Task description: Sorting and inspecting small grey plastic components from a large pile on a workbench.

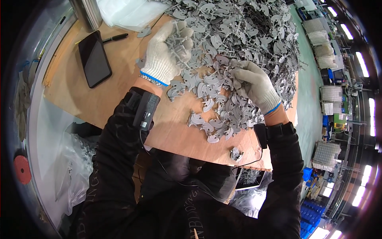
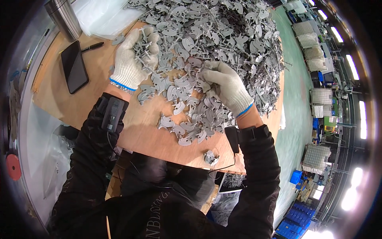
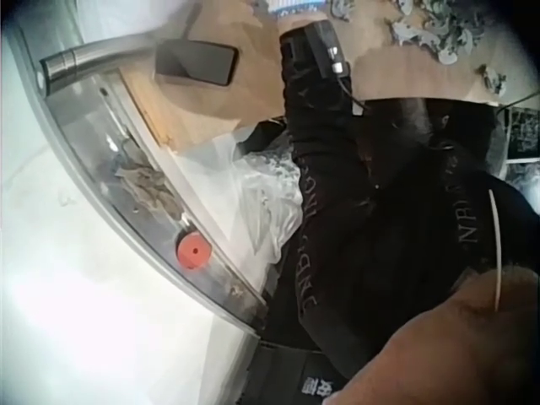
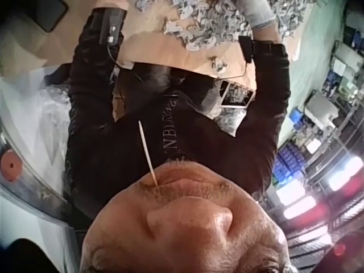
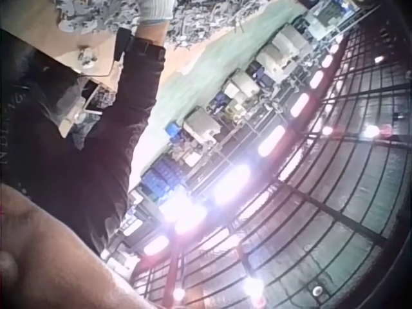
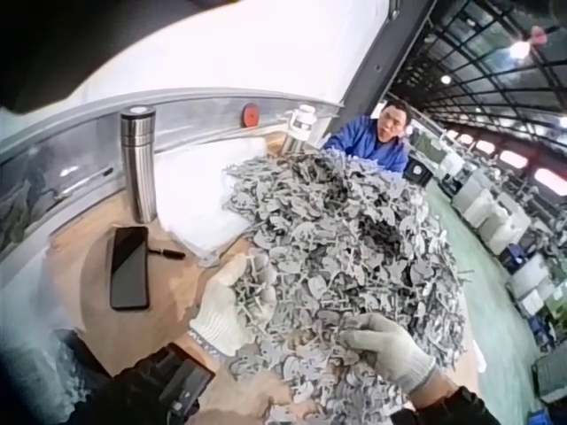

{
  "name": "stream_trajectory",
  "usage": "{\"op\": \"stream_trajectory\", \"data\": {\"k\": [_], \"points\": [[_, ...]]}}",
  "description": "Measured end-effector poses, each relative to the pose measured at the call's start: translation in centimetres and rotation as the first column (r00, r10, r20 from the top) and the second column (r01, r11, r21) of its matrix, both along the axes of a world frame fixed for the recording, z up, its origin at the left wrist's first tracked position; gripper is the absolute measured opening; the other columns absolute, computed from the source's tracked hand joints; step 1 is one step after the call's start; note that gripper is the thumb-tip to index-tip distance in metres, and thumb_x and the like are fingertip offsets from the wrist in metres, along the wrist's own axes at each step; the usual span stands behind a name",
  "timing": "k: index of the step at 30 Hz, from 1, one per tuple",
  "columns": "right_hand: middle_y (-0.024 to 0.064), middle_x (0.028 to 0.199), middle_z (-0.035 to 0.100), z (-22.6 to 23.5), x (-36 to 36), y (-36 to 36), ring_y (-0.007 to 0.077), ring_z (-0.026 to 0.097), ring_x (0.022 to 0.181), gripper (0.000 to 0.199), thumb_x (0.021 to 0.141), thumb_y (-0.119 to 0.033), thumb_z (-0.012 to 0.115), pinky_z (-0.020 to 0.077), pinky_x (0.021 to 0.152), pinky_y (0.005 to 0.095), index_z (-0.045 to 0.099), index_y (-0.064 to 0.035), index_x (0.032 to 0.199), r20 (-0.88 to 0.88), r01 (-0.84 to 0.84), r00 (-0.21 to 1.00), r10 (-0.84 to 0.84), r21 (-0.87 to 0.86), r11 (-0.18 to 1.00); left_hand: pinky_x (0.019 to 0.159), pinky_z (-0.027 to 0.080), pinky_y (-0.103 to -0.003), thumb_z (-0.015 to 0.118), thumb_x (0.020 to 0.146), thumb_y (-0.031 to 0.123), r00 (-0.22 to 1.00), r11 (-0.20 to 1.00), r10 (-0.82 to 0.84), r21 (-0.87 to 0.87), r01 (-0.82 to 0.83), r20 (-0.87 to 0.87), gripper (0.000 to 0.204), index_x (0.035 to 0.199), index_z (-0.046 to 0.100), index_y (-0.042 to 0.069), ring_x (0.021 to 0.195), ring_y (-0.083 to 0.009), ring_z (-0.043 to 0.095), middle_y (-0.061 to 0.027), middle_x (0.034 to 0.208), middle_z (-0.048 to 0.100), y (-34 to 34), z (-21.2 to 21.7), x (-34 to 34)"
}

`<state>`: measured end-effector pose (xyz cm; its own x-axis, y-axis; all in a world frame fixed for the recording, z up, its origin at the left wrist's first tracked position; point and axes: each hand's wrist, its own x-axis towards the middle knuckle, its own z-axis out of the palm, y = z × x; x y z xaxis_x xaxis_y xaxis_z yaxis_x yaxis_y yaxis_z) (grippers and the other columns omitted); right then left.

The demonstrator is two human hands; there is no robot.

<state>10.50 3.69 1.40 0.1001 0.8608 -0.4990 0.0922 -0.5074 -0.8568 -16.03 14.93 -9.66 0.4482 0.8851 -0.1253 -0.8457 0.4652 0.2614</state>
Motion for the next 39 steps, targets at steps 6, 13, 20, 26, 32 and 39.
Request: {"op": "stream_trajectory", "data": {"k": [6,13,20,26,32,39], "points": [[-0.0030,0.089,0.060,0.5,0.9,-0.3,0.0076,0.054,0.068,0.044,0.113,-0.031,0.065,0.0423,0.060,0.0247,0.064,-0.0013,0.145,0.297,-0.081,0.953,0.060,0.059,0.995,0.058,0.054,-0.033,0.064,0.114,0.038,1.000,0.999,0.006,-0.034,-0.006,-0.010,0.035,0.123,0.075,0.006,0.081,-0.0245,0.075,-0.0130,0.107,0.082,-0.1,0.1,0.3],[-0.0037,0.085,0.058,0.9,0.7,-0.3,0.0062,0.052,0.069,0.045,0.111,-0.030,0.067,0.0420,0.061,0.0244,0.069,0.0021,0.142,0.358,-0.062,0.933,0.026,0.089,0.994,0.057,0.054,-0.032,0.064,0.114,0.039,1.000,1.000,0.010,-0.017,-0.010,-0.014,0.037,0.125,0.075,0.005,0.082,-0.0245,0.075,-0.0132,0.108,0.082,-0.1,-0.2,0.1],[0.0003,0.089,0.065,1.9,-1.4,1.8,0.0072,0.060,0.074,0.048,0.109,-0.024,0.070,0.0512,0.067,0.0261,0.066,0.0070,0.145,0.497,-0.097,0.867,-0.031,0.229,0.969,0.058,0.060,-0.030,0.059,0.117,0.042,0.973,0.998,-0.056,-0.019,0.053,-0.222,0.042,0.128,0.072,0.003,0.084,-0.0260,0.078,-0.0148,0.109,0.081,-1.3,2.3,1.3],[0.0051,0.099,0.074,4.9,-8.3,4.6,0.0105,0.070,0.084,0.050,0.109,-0.026,0.071,0.0618,0.080,0.0285,0.067,0.0090,0.145,0.438,-0.240,0.896,0.078,0.330,0.913,0.054,0.059,-0.027,0.056,0.118,0.044,0.945,0.944,-0.319,0.062,0.323,-0.070,0.045,0.133,0.069,0.003,0.084,-0.0281,0.079,-0.0159,0.114,0.080,-0.6,0.7,1.0],[0.0062,0.108,0.080,4.1,-7.2,8.1,0.0127,0.076,0.093,0.045,0.109,-0.030,0.071,0.0640,0.092,0.0286,0.074,0.0024,0.140,0.459,-0.195,0.888,-0.029,0.433,0.880,0.053,0.058,-0.028,0.058,0.117,0.042,0.961,0.961,-0.272,0.059,0.268,0.054,0.044,0.132,0.070,0.003,0.082,-0.0275,0.078,-0.0144,0.111,0.080,0.1,0.2,0.5],[0.0087,0.126,0.079,0.6,-5.2,10.0,0.0227,0.077,0.104,0.039,0.103,-0.024,0.073,0.0630,0.099,0.0375,0.077,-0.0148,0.140,0.786,-0.371,0.609,0.110,0.159,0.915,0.056,0.056,-0.032,0.063,0.115,0.042,0.976,0.997,0.062,-0.041,-0.072,-0.211,0.040,0.124,0.074,0.004,0.078,-0.0232,0.076,-0.0110,0.101,0.081,0.1,1.1,0.3]]}}
